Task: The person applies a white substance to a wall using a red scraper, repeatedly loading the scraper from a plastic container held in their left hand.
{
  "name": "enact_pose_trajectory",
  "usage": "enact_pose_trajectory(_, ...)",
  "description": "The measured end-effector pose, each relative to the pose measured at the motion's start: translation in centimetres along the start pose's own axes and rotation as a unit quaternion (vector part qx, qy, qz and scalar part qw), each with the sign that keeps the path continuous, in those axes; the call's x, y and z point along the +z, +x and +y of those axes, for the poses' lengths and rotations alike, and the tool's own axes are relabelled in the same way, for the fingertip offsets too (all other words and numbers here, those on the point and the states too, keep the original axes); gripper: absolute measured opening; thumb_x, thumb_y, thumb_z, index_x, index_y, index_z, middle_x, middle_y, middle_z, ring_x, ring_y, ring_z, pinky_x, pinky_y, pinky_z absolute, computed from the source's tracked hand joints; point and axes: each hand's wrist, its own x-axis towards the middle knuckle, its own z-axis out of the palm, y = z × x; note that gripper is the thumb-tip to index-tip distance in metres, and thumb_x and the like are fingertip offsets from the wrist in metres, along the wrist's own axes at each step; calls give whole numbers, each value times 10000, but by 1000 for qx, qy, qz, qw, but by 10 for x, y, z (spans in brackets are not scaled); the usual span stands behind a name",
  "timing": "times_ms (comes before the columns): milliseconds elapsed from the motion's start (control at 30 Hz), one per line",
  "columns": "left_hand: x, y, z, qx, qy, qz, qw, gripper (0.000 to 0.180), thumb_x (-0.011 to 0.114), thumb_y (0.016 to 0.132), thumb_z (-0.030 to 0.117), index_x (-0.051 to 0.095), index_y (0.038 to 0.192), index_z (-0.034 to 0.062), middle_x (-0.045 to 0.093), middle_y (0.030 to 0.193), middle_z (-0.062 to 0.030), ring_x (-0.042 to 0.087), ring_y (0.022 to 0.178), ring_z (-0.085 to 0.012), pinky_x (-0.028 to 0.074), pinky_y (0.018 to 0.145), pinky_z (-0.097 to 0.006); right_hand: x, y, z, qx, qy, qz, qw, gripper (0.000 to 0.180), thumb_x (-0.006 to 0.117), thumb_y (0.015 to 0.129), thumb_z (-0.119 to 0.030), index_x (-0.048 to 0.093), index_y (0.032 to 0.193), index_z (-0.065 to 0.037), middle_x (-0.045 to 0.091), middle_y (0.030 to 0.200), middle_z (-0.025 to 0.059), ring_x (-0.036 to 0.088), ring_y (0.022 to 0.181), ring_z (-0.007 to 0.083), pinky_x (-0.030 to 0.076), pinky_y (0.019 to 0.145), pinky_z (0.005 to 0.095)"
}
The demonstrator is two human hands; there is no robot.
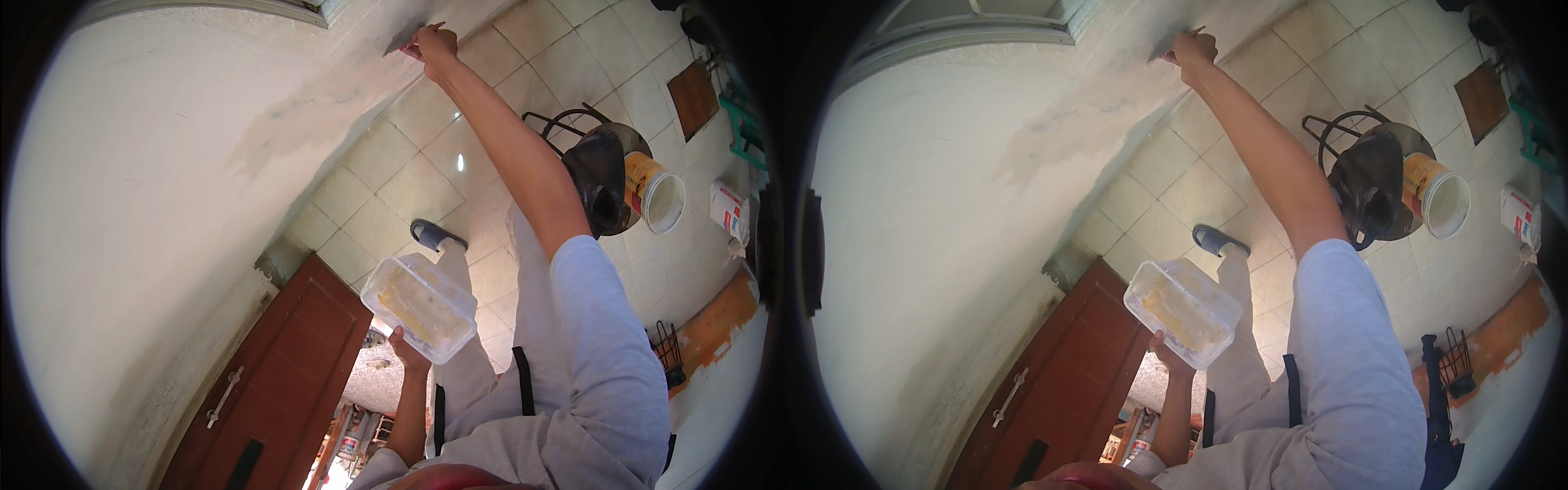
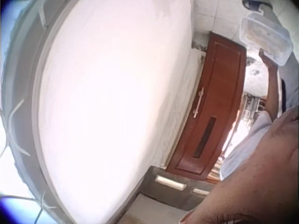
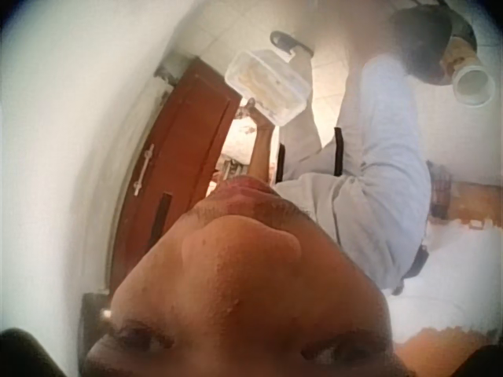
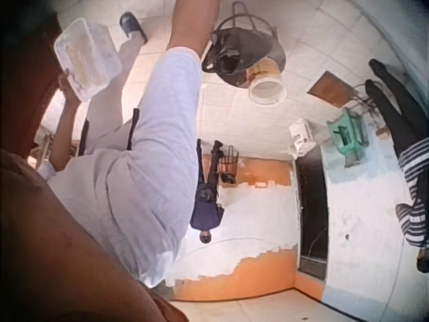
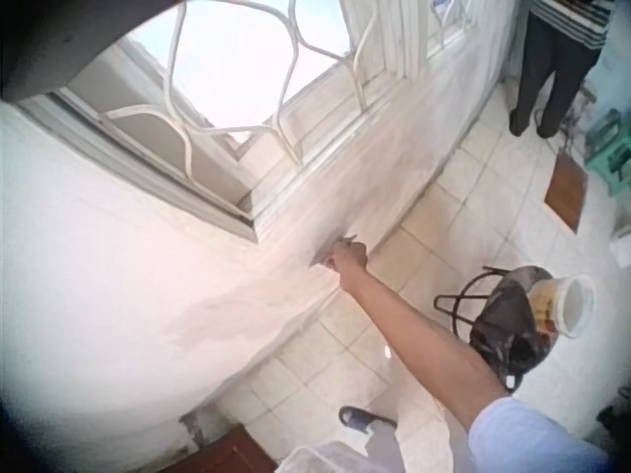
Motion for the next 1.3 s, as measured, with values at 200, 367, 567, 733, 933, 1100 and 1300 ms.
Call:
enact_pose_trajectory(200,-13,3,-2,0,-3,12,1000,823,663,738,439,387,1419,69,519,1287,-104,523,1181,-302,447,990,-423,-33,-71,-18,-40,78,-92,992,119,572,881,-9,614,989,19,671,948,108,665,813,190,570,713,301)
enact_pose_trajectory(367,-5,11,1,9,-2,-1,1000,839,673,731,447,384,1416,59,519,1288,-110,526,1182,-308,461,977,-439,-95,-22,44,2,-33,64,997,250,620,931,-99,583,1178,-106,643,1083,25,612,958,160,494,828,363)
enact_pose_trajectory(567,-7,16,1,11,28,5,1000,914,650,734,514,324,1462,67,459,1320,-131,491,1214,-324,485,956,-472,-61,22,76,9,72,34,997,290,591,917,-89,560,1201,-139,623,1094,10,593,909,124,470,680,322)
enact_pose_trajectory(733,-14,12,14,5,0,5,1000,872,674,724,468,372,1426,47,503,1299,-117,508,1200,-310,445,999,-431,-25,-27,54,27,81,20,996,265,578,936,-78,546,1193,-136,592,1134,9,558,974,146,448,779,390)
enact_pose_trajectory(933,-7,14,23,18,18,17,1000,860,658,728,482,385,1416,44,501,1297,-113,505,1197,-305,436,996,-426,-14,-67,26,35,101,-41,994,276,569,954,-62,529,1221,-121,581,1170,15,542,1060,162,438,899,448)
enact_pose_trajectory(1100,-2,16,21,32,29,17,999,843,646,739,477,386,1413,42,502,1298,-113,505,1200,-305,439,992,-428,-15,-108,10,20,135,-109,985,266,575,948,-65,534,1209,-89,598,1127,34,567,1040,170,456,907,424)
enact_pose_trajectory(1300,22,14,20,21,31,5,999,921,656,730,530,336,1445,46,467,1278,-142,500,1182,-320,477,940,-454,-56,-10,6,57,33,55,996,86,530,931,-73,567,970,-6,674,929,118,675,788,216,586,728,353)
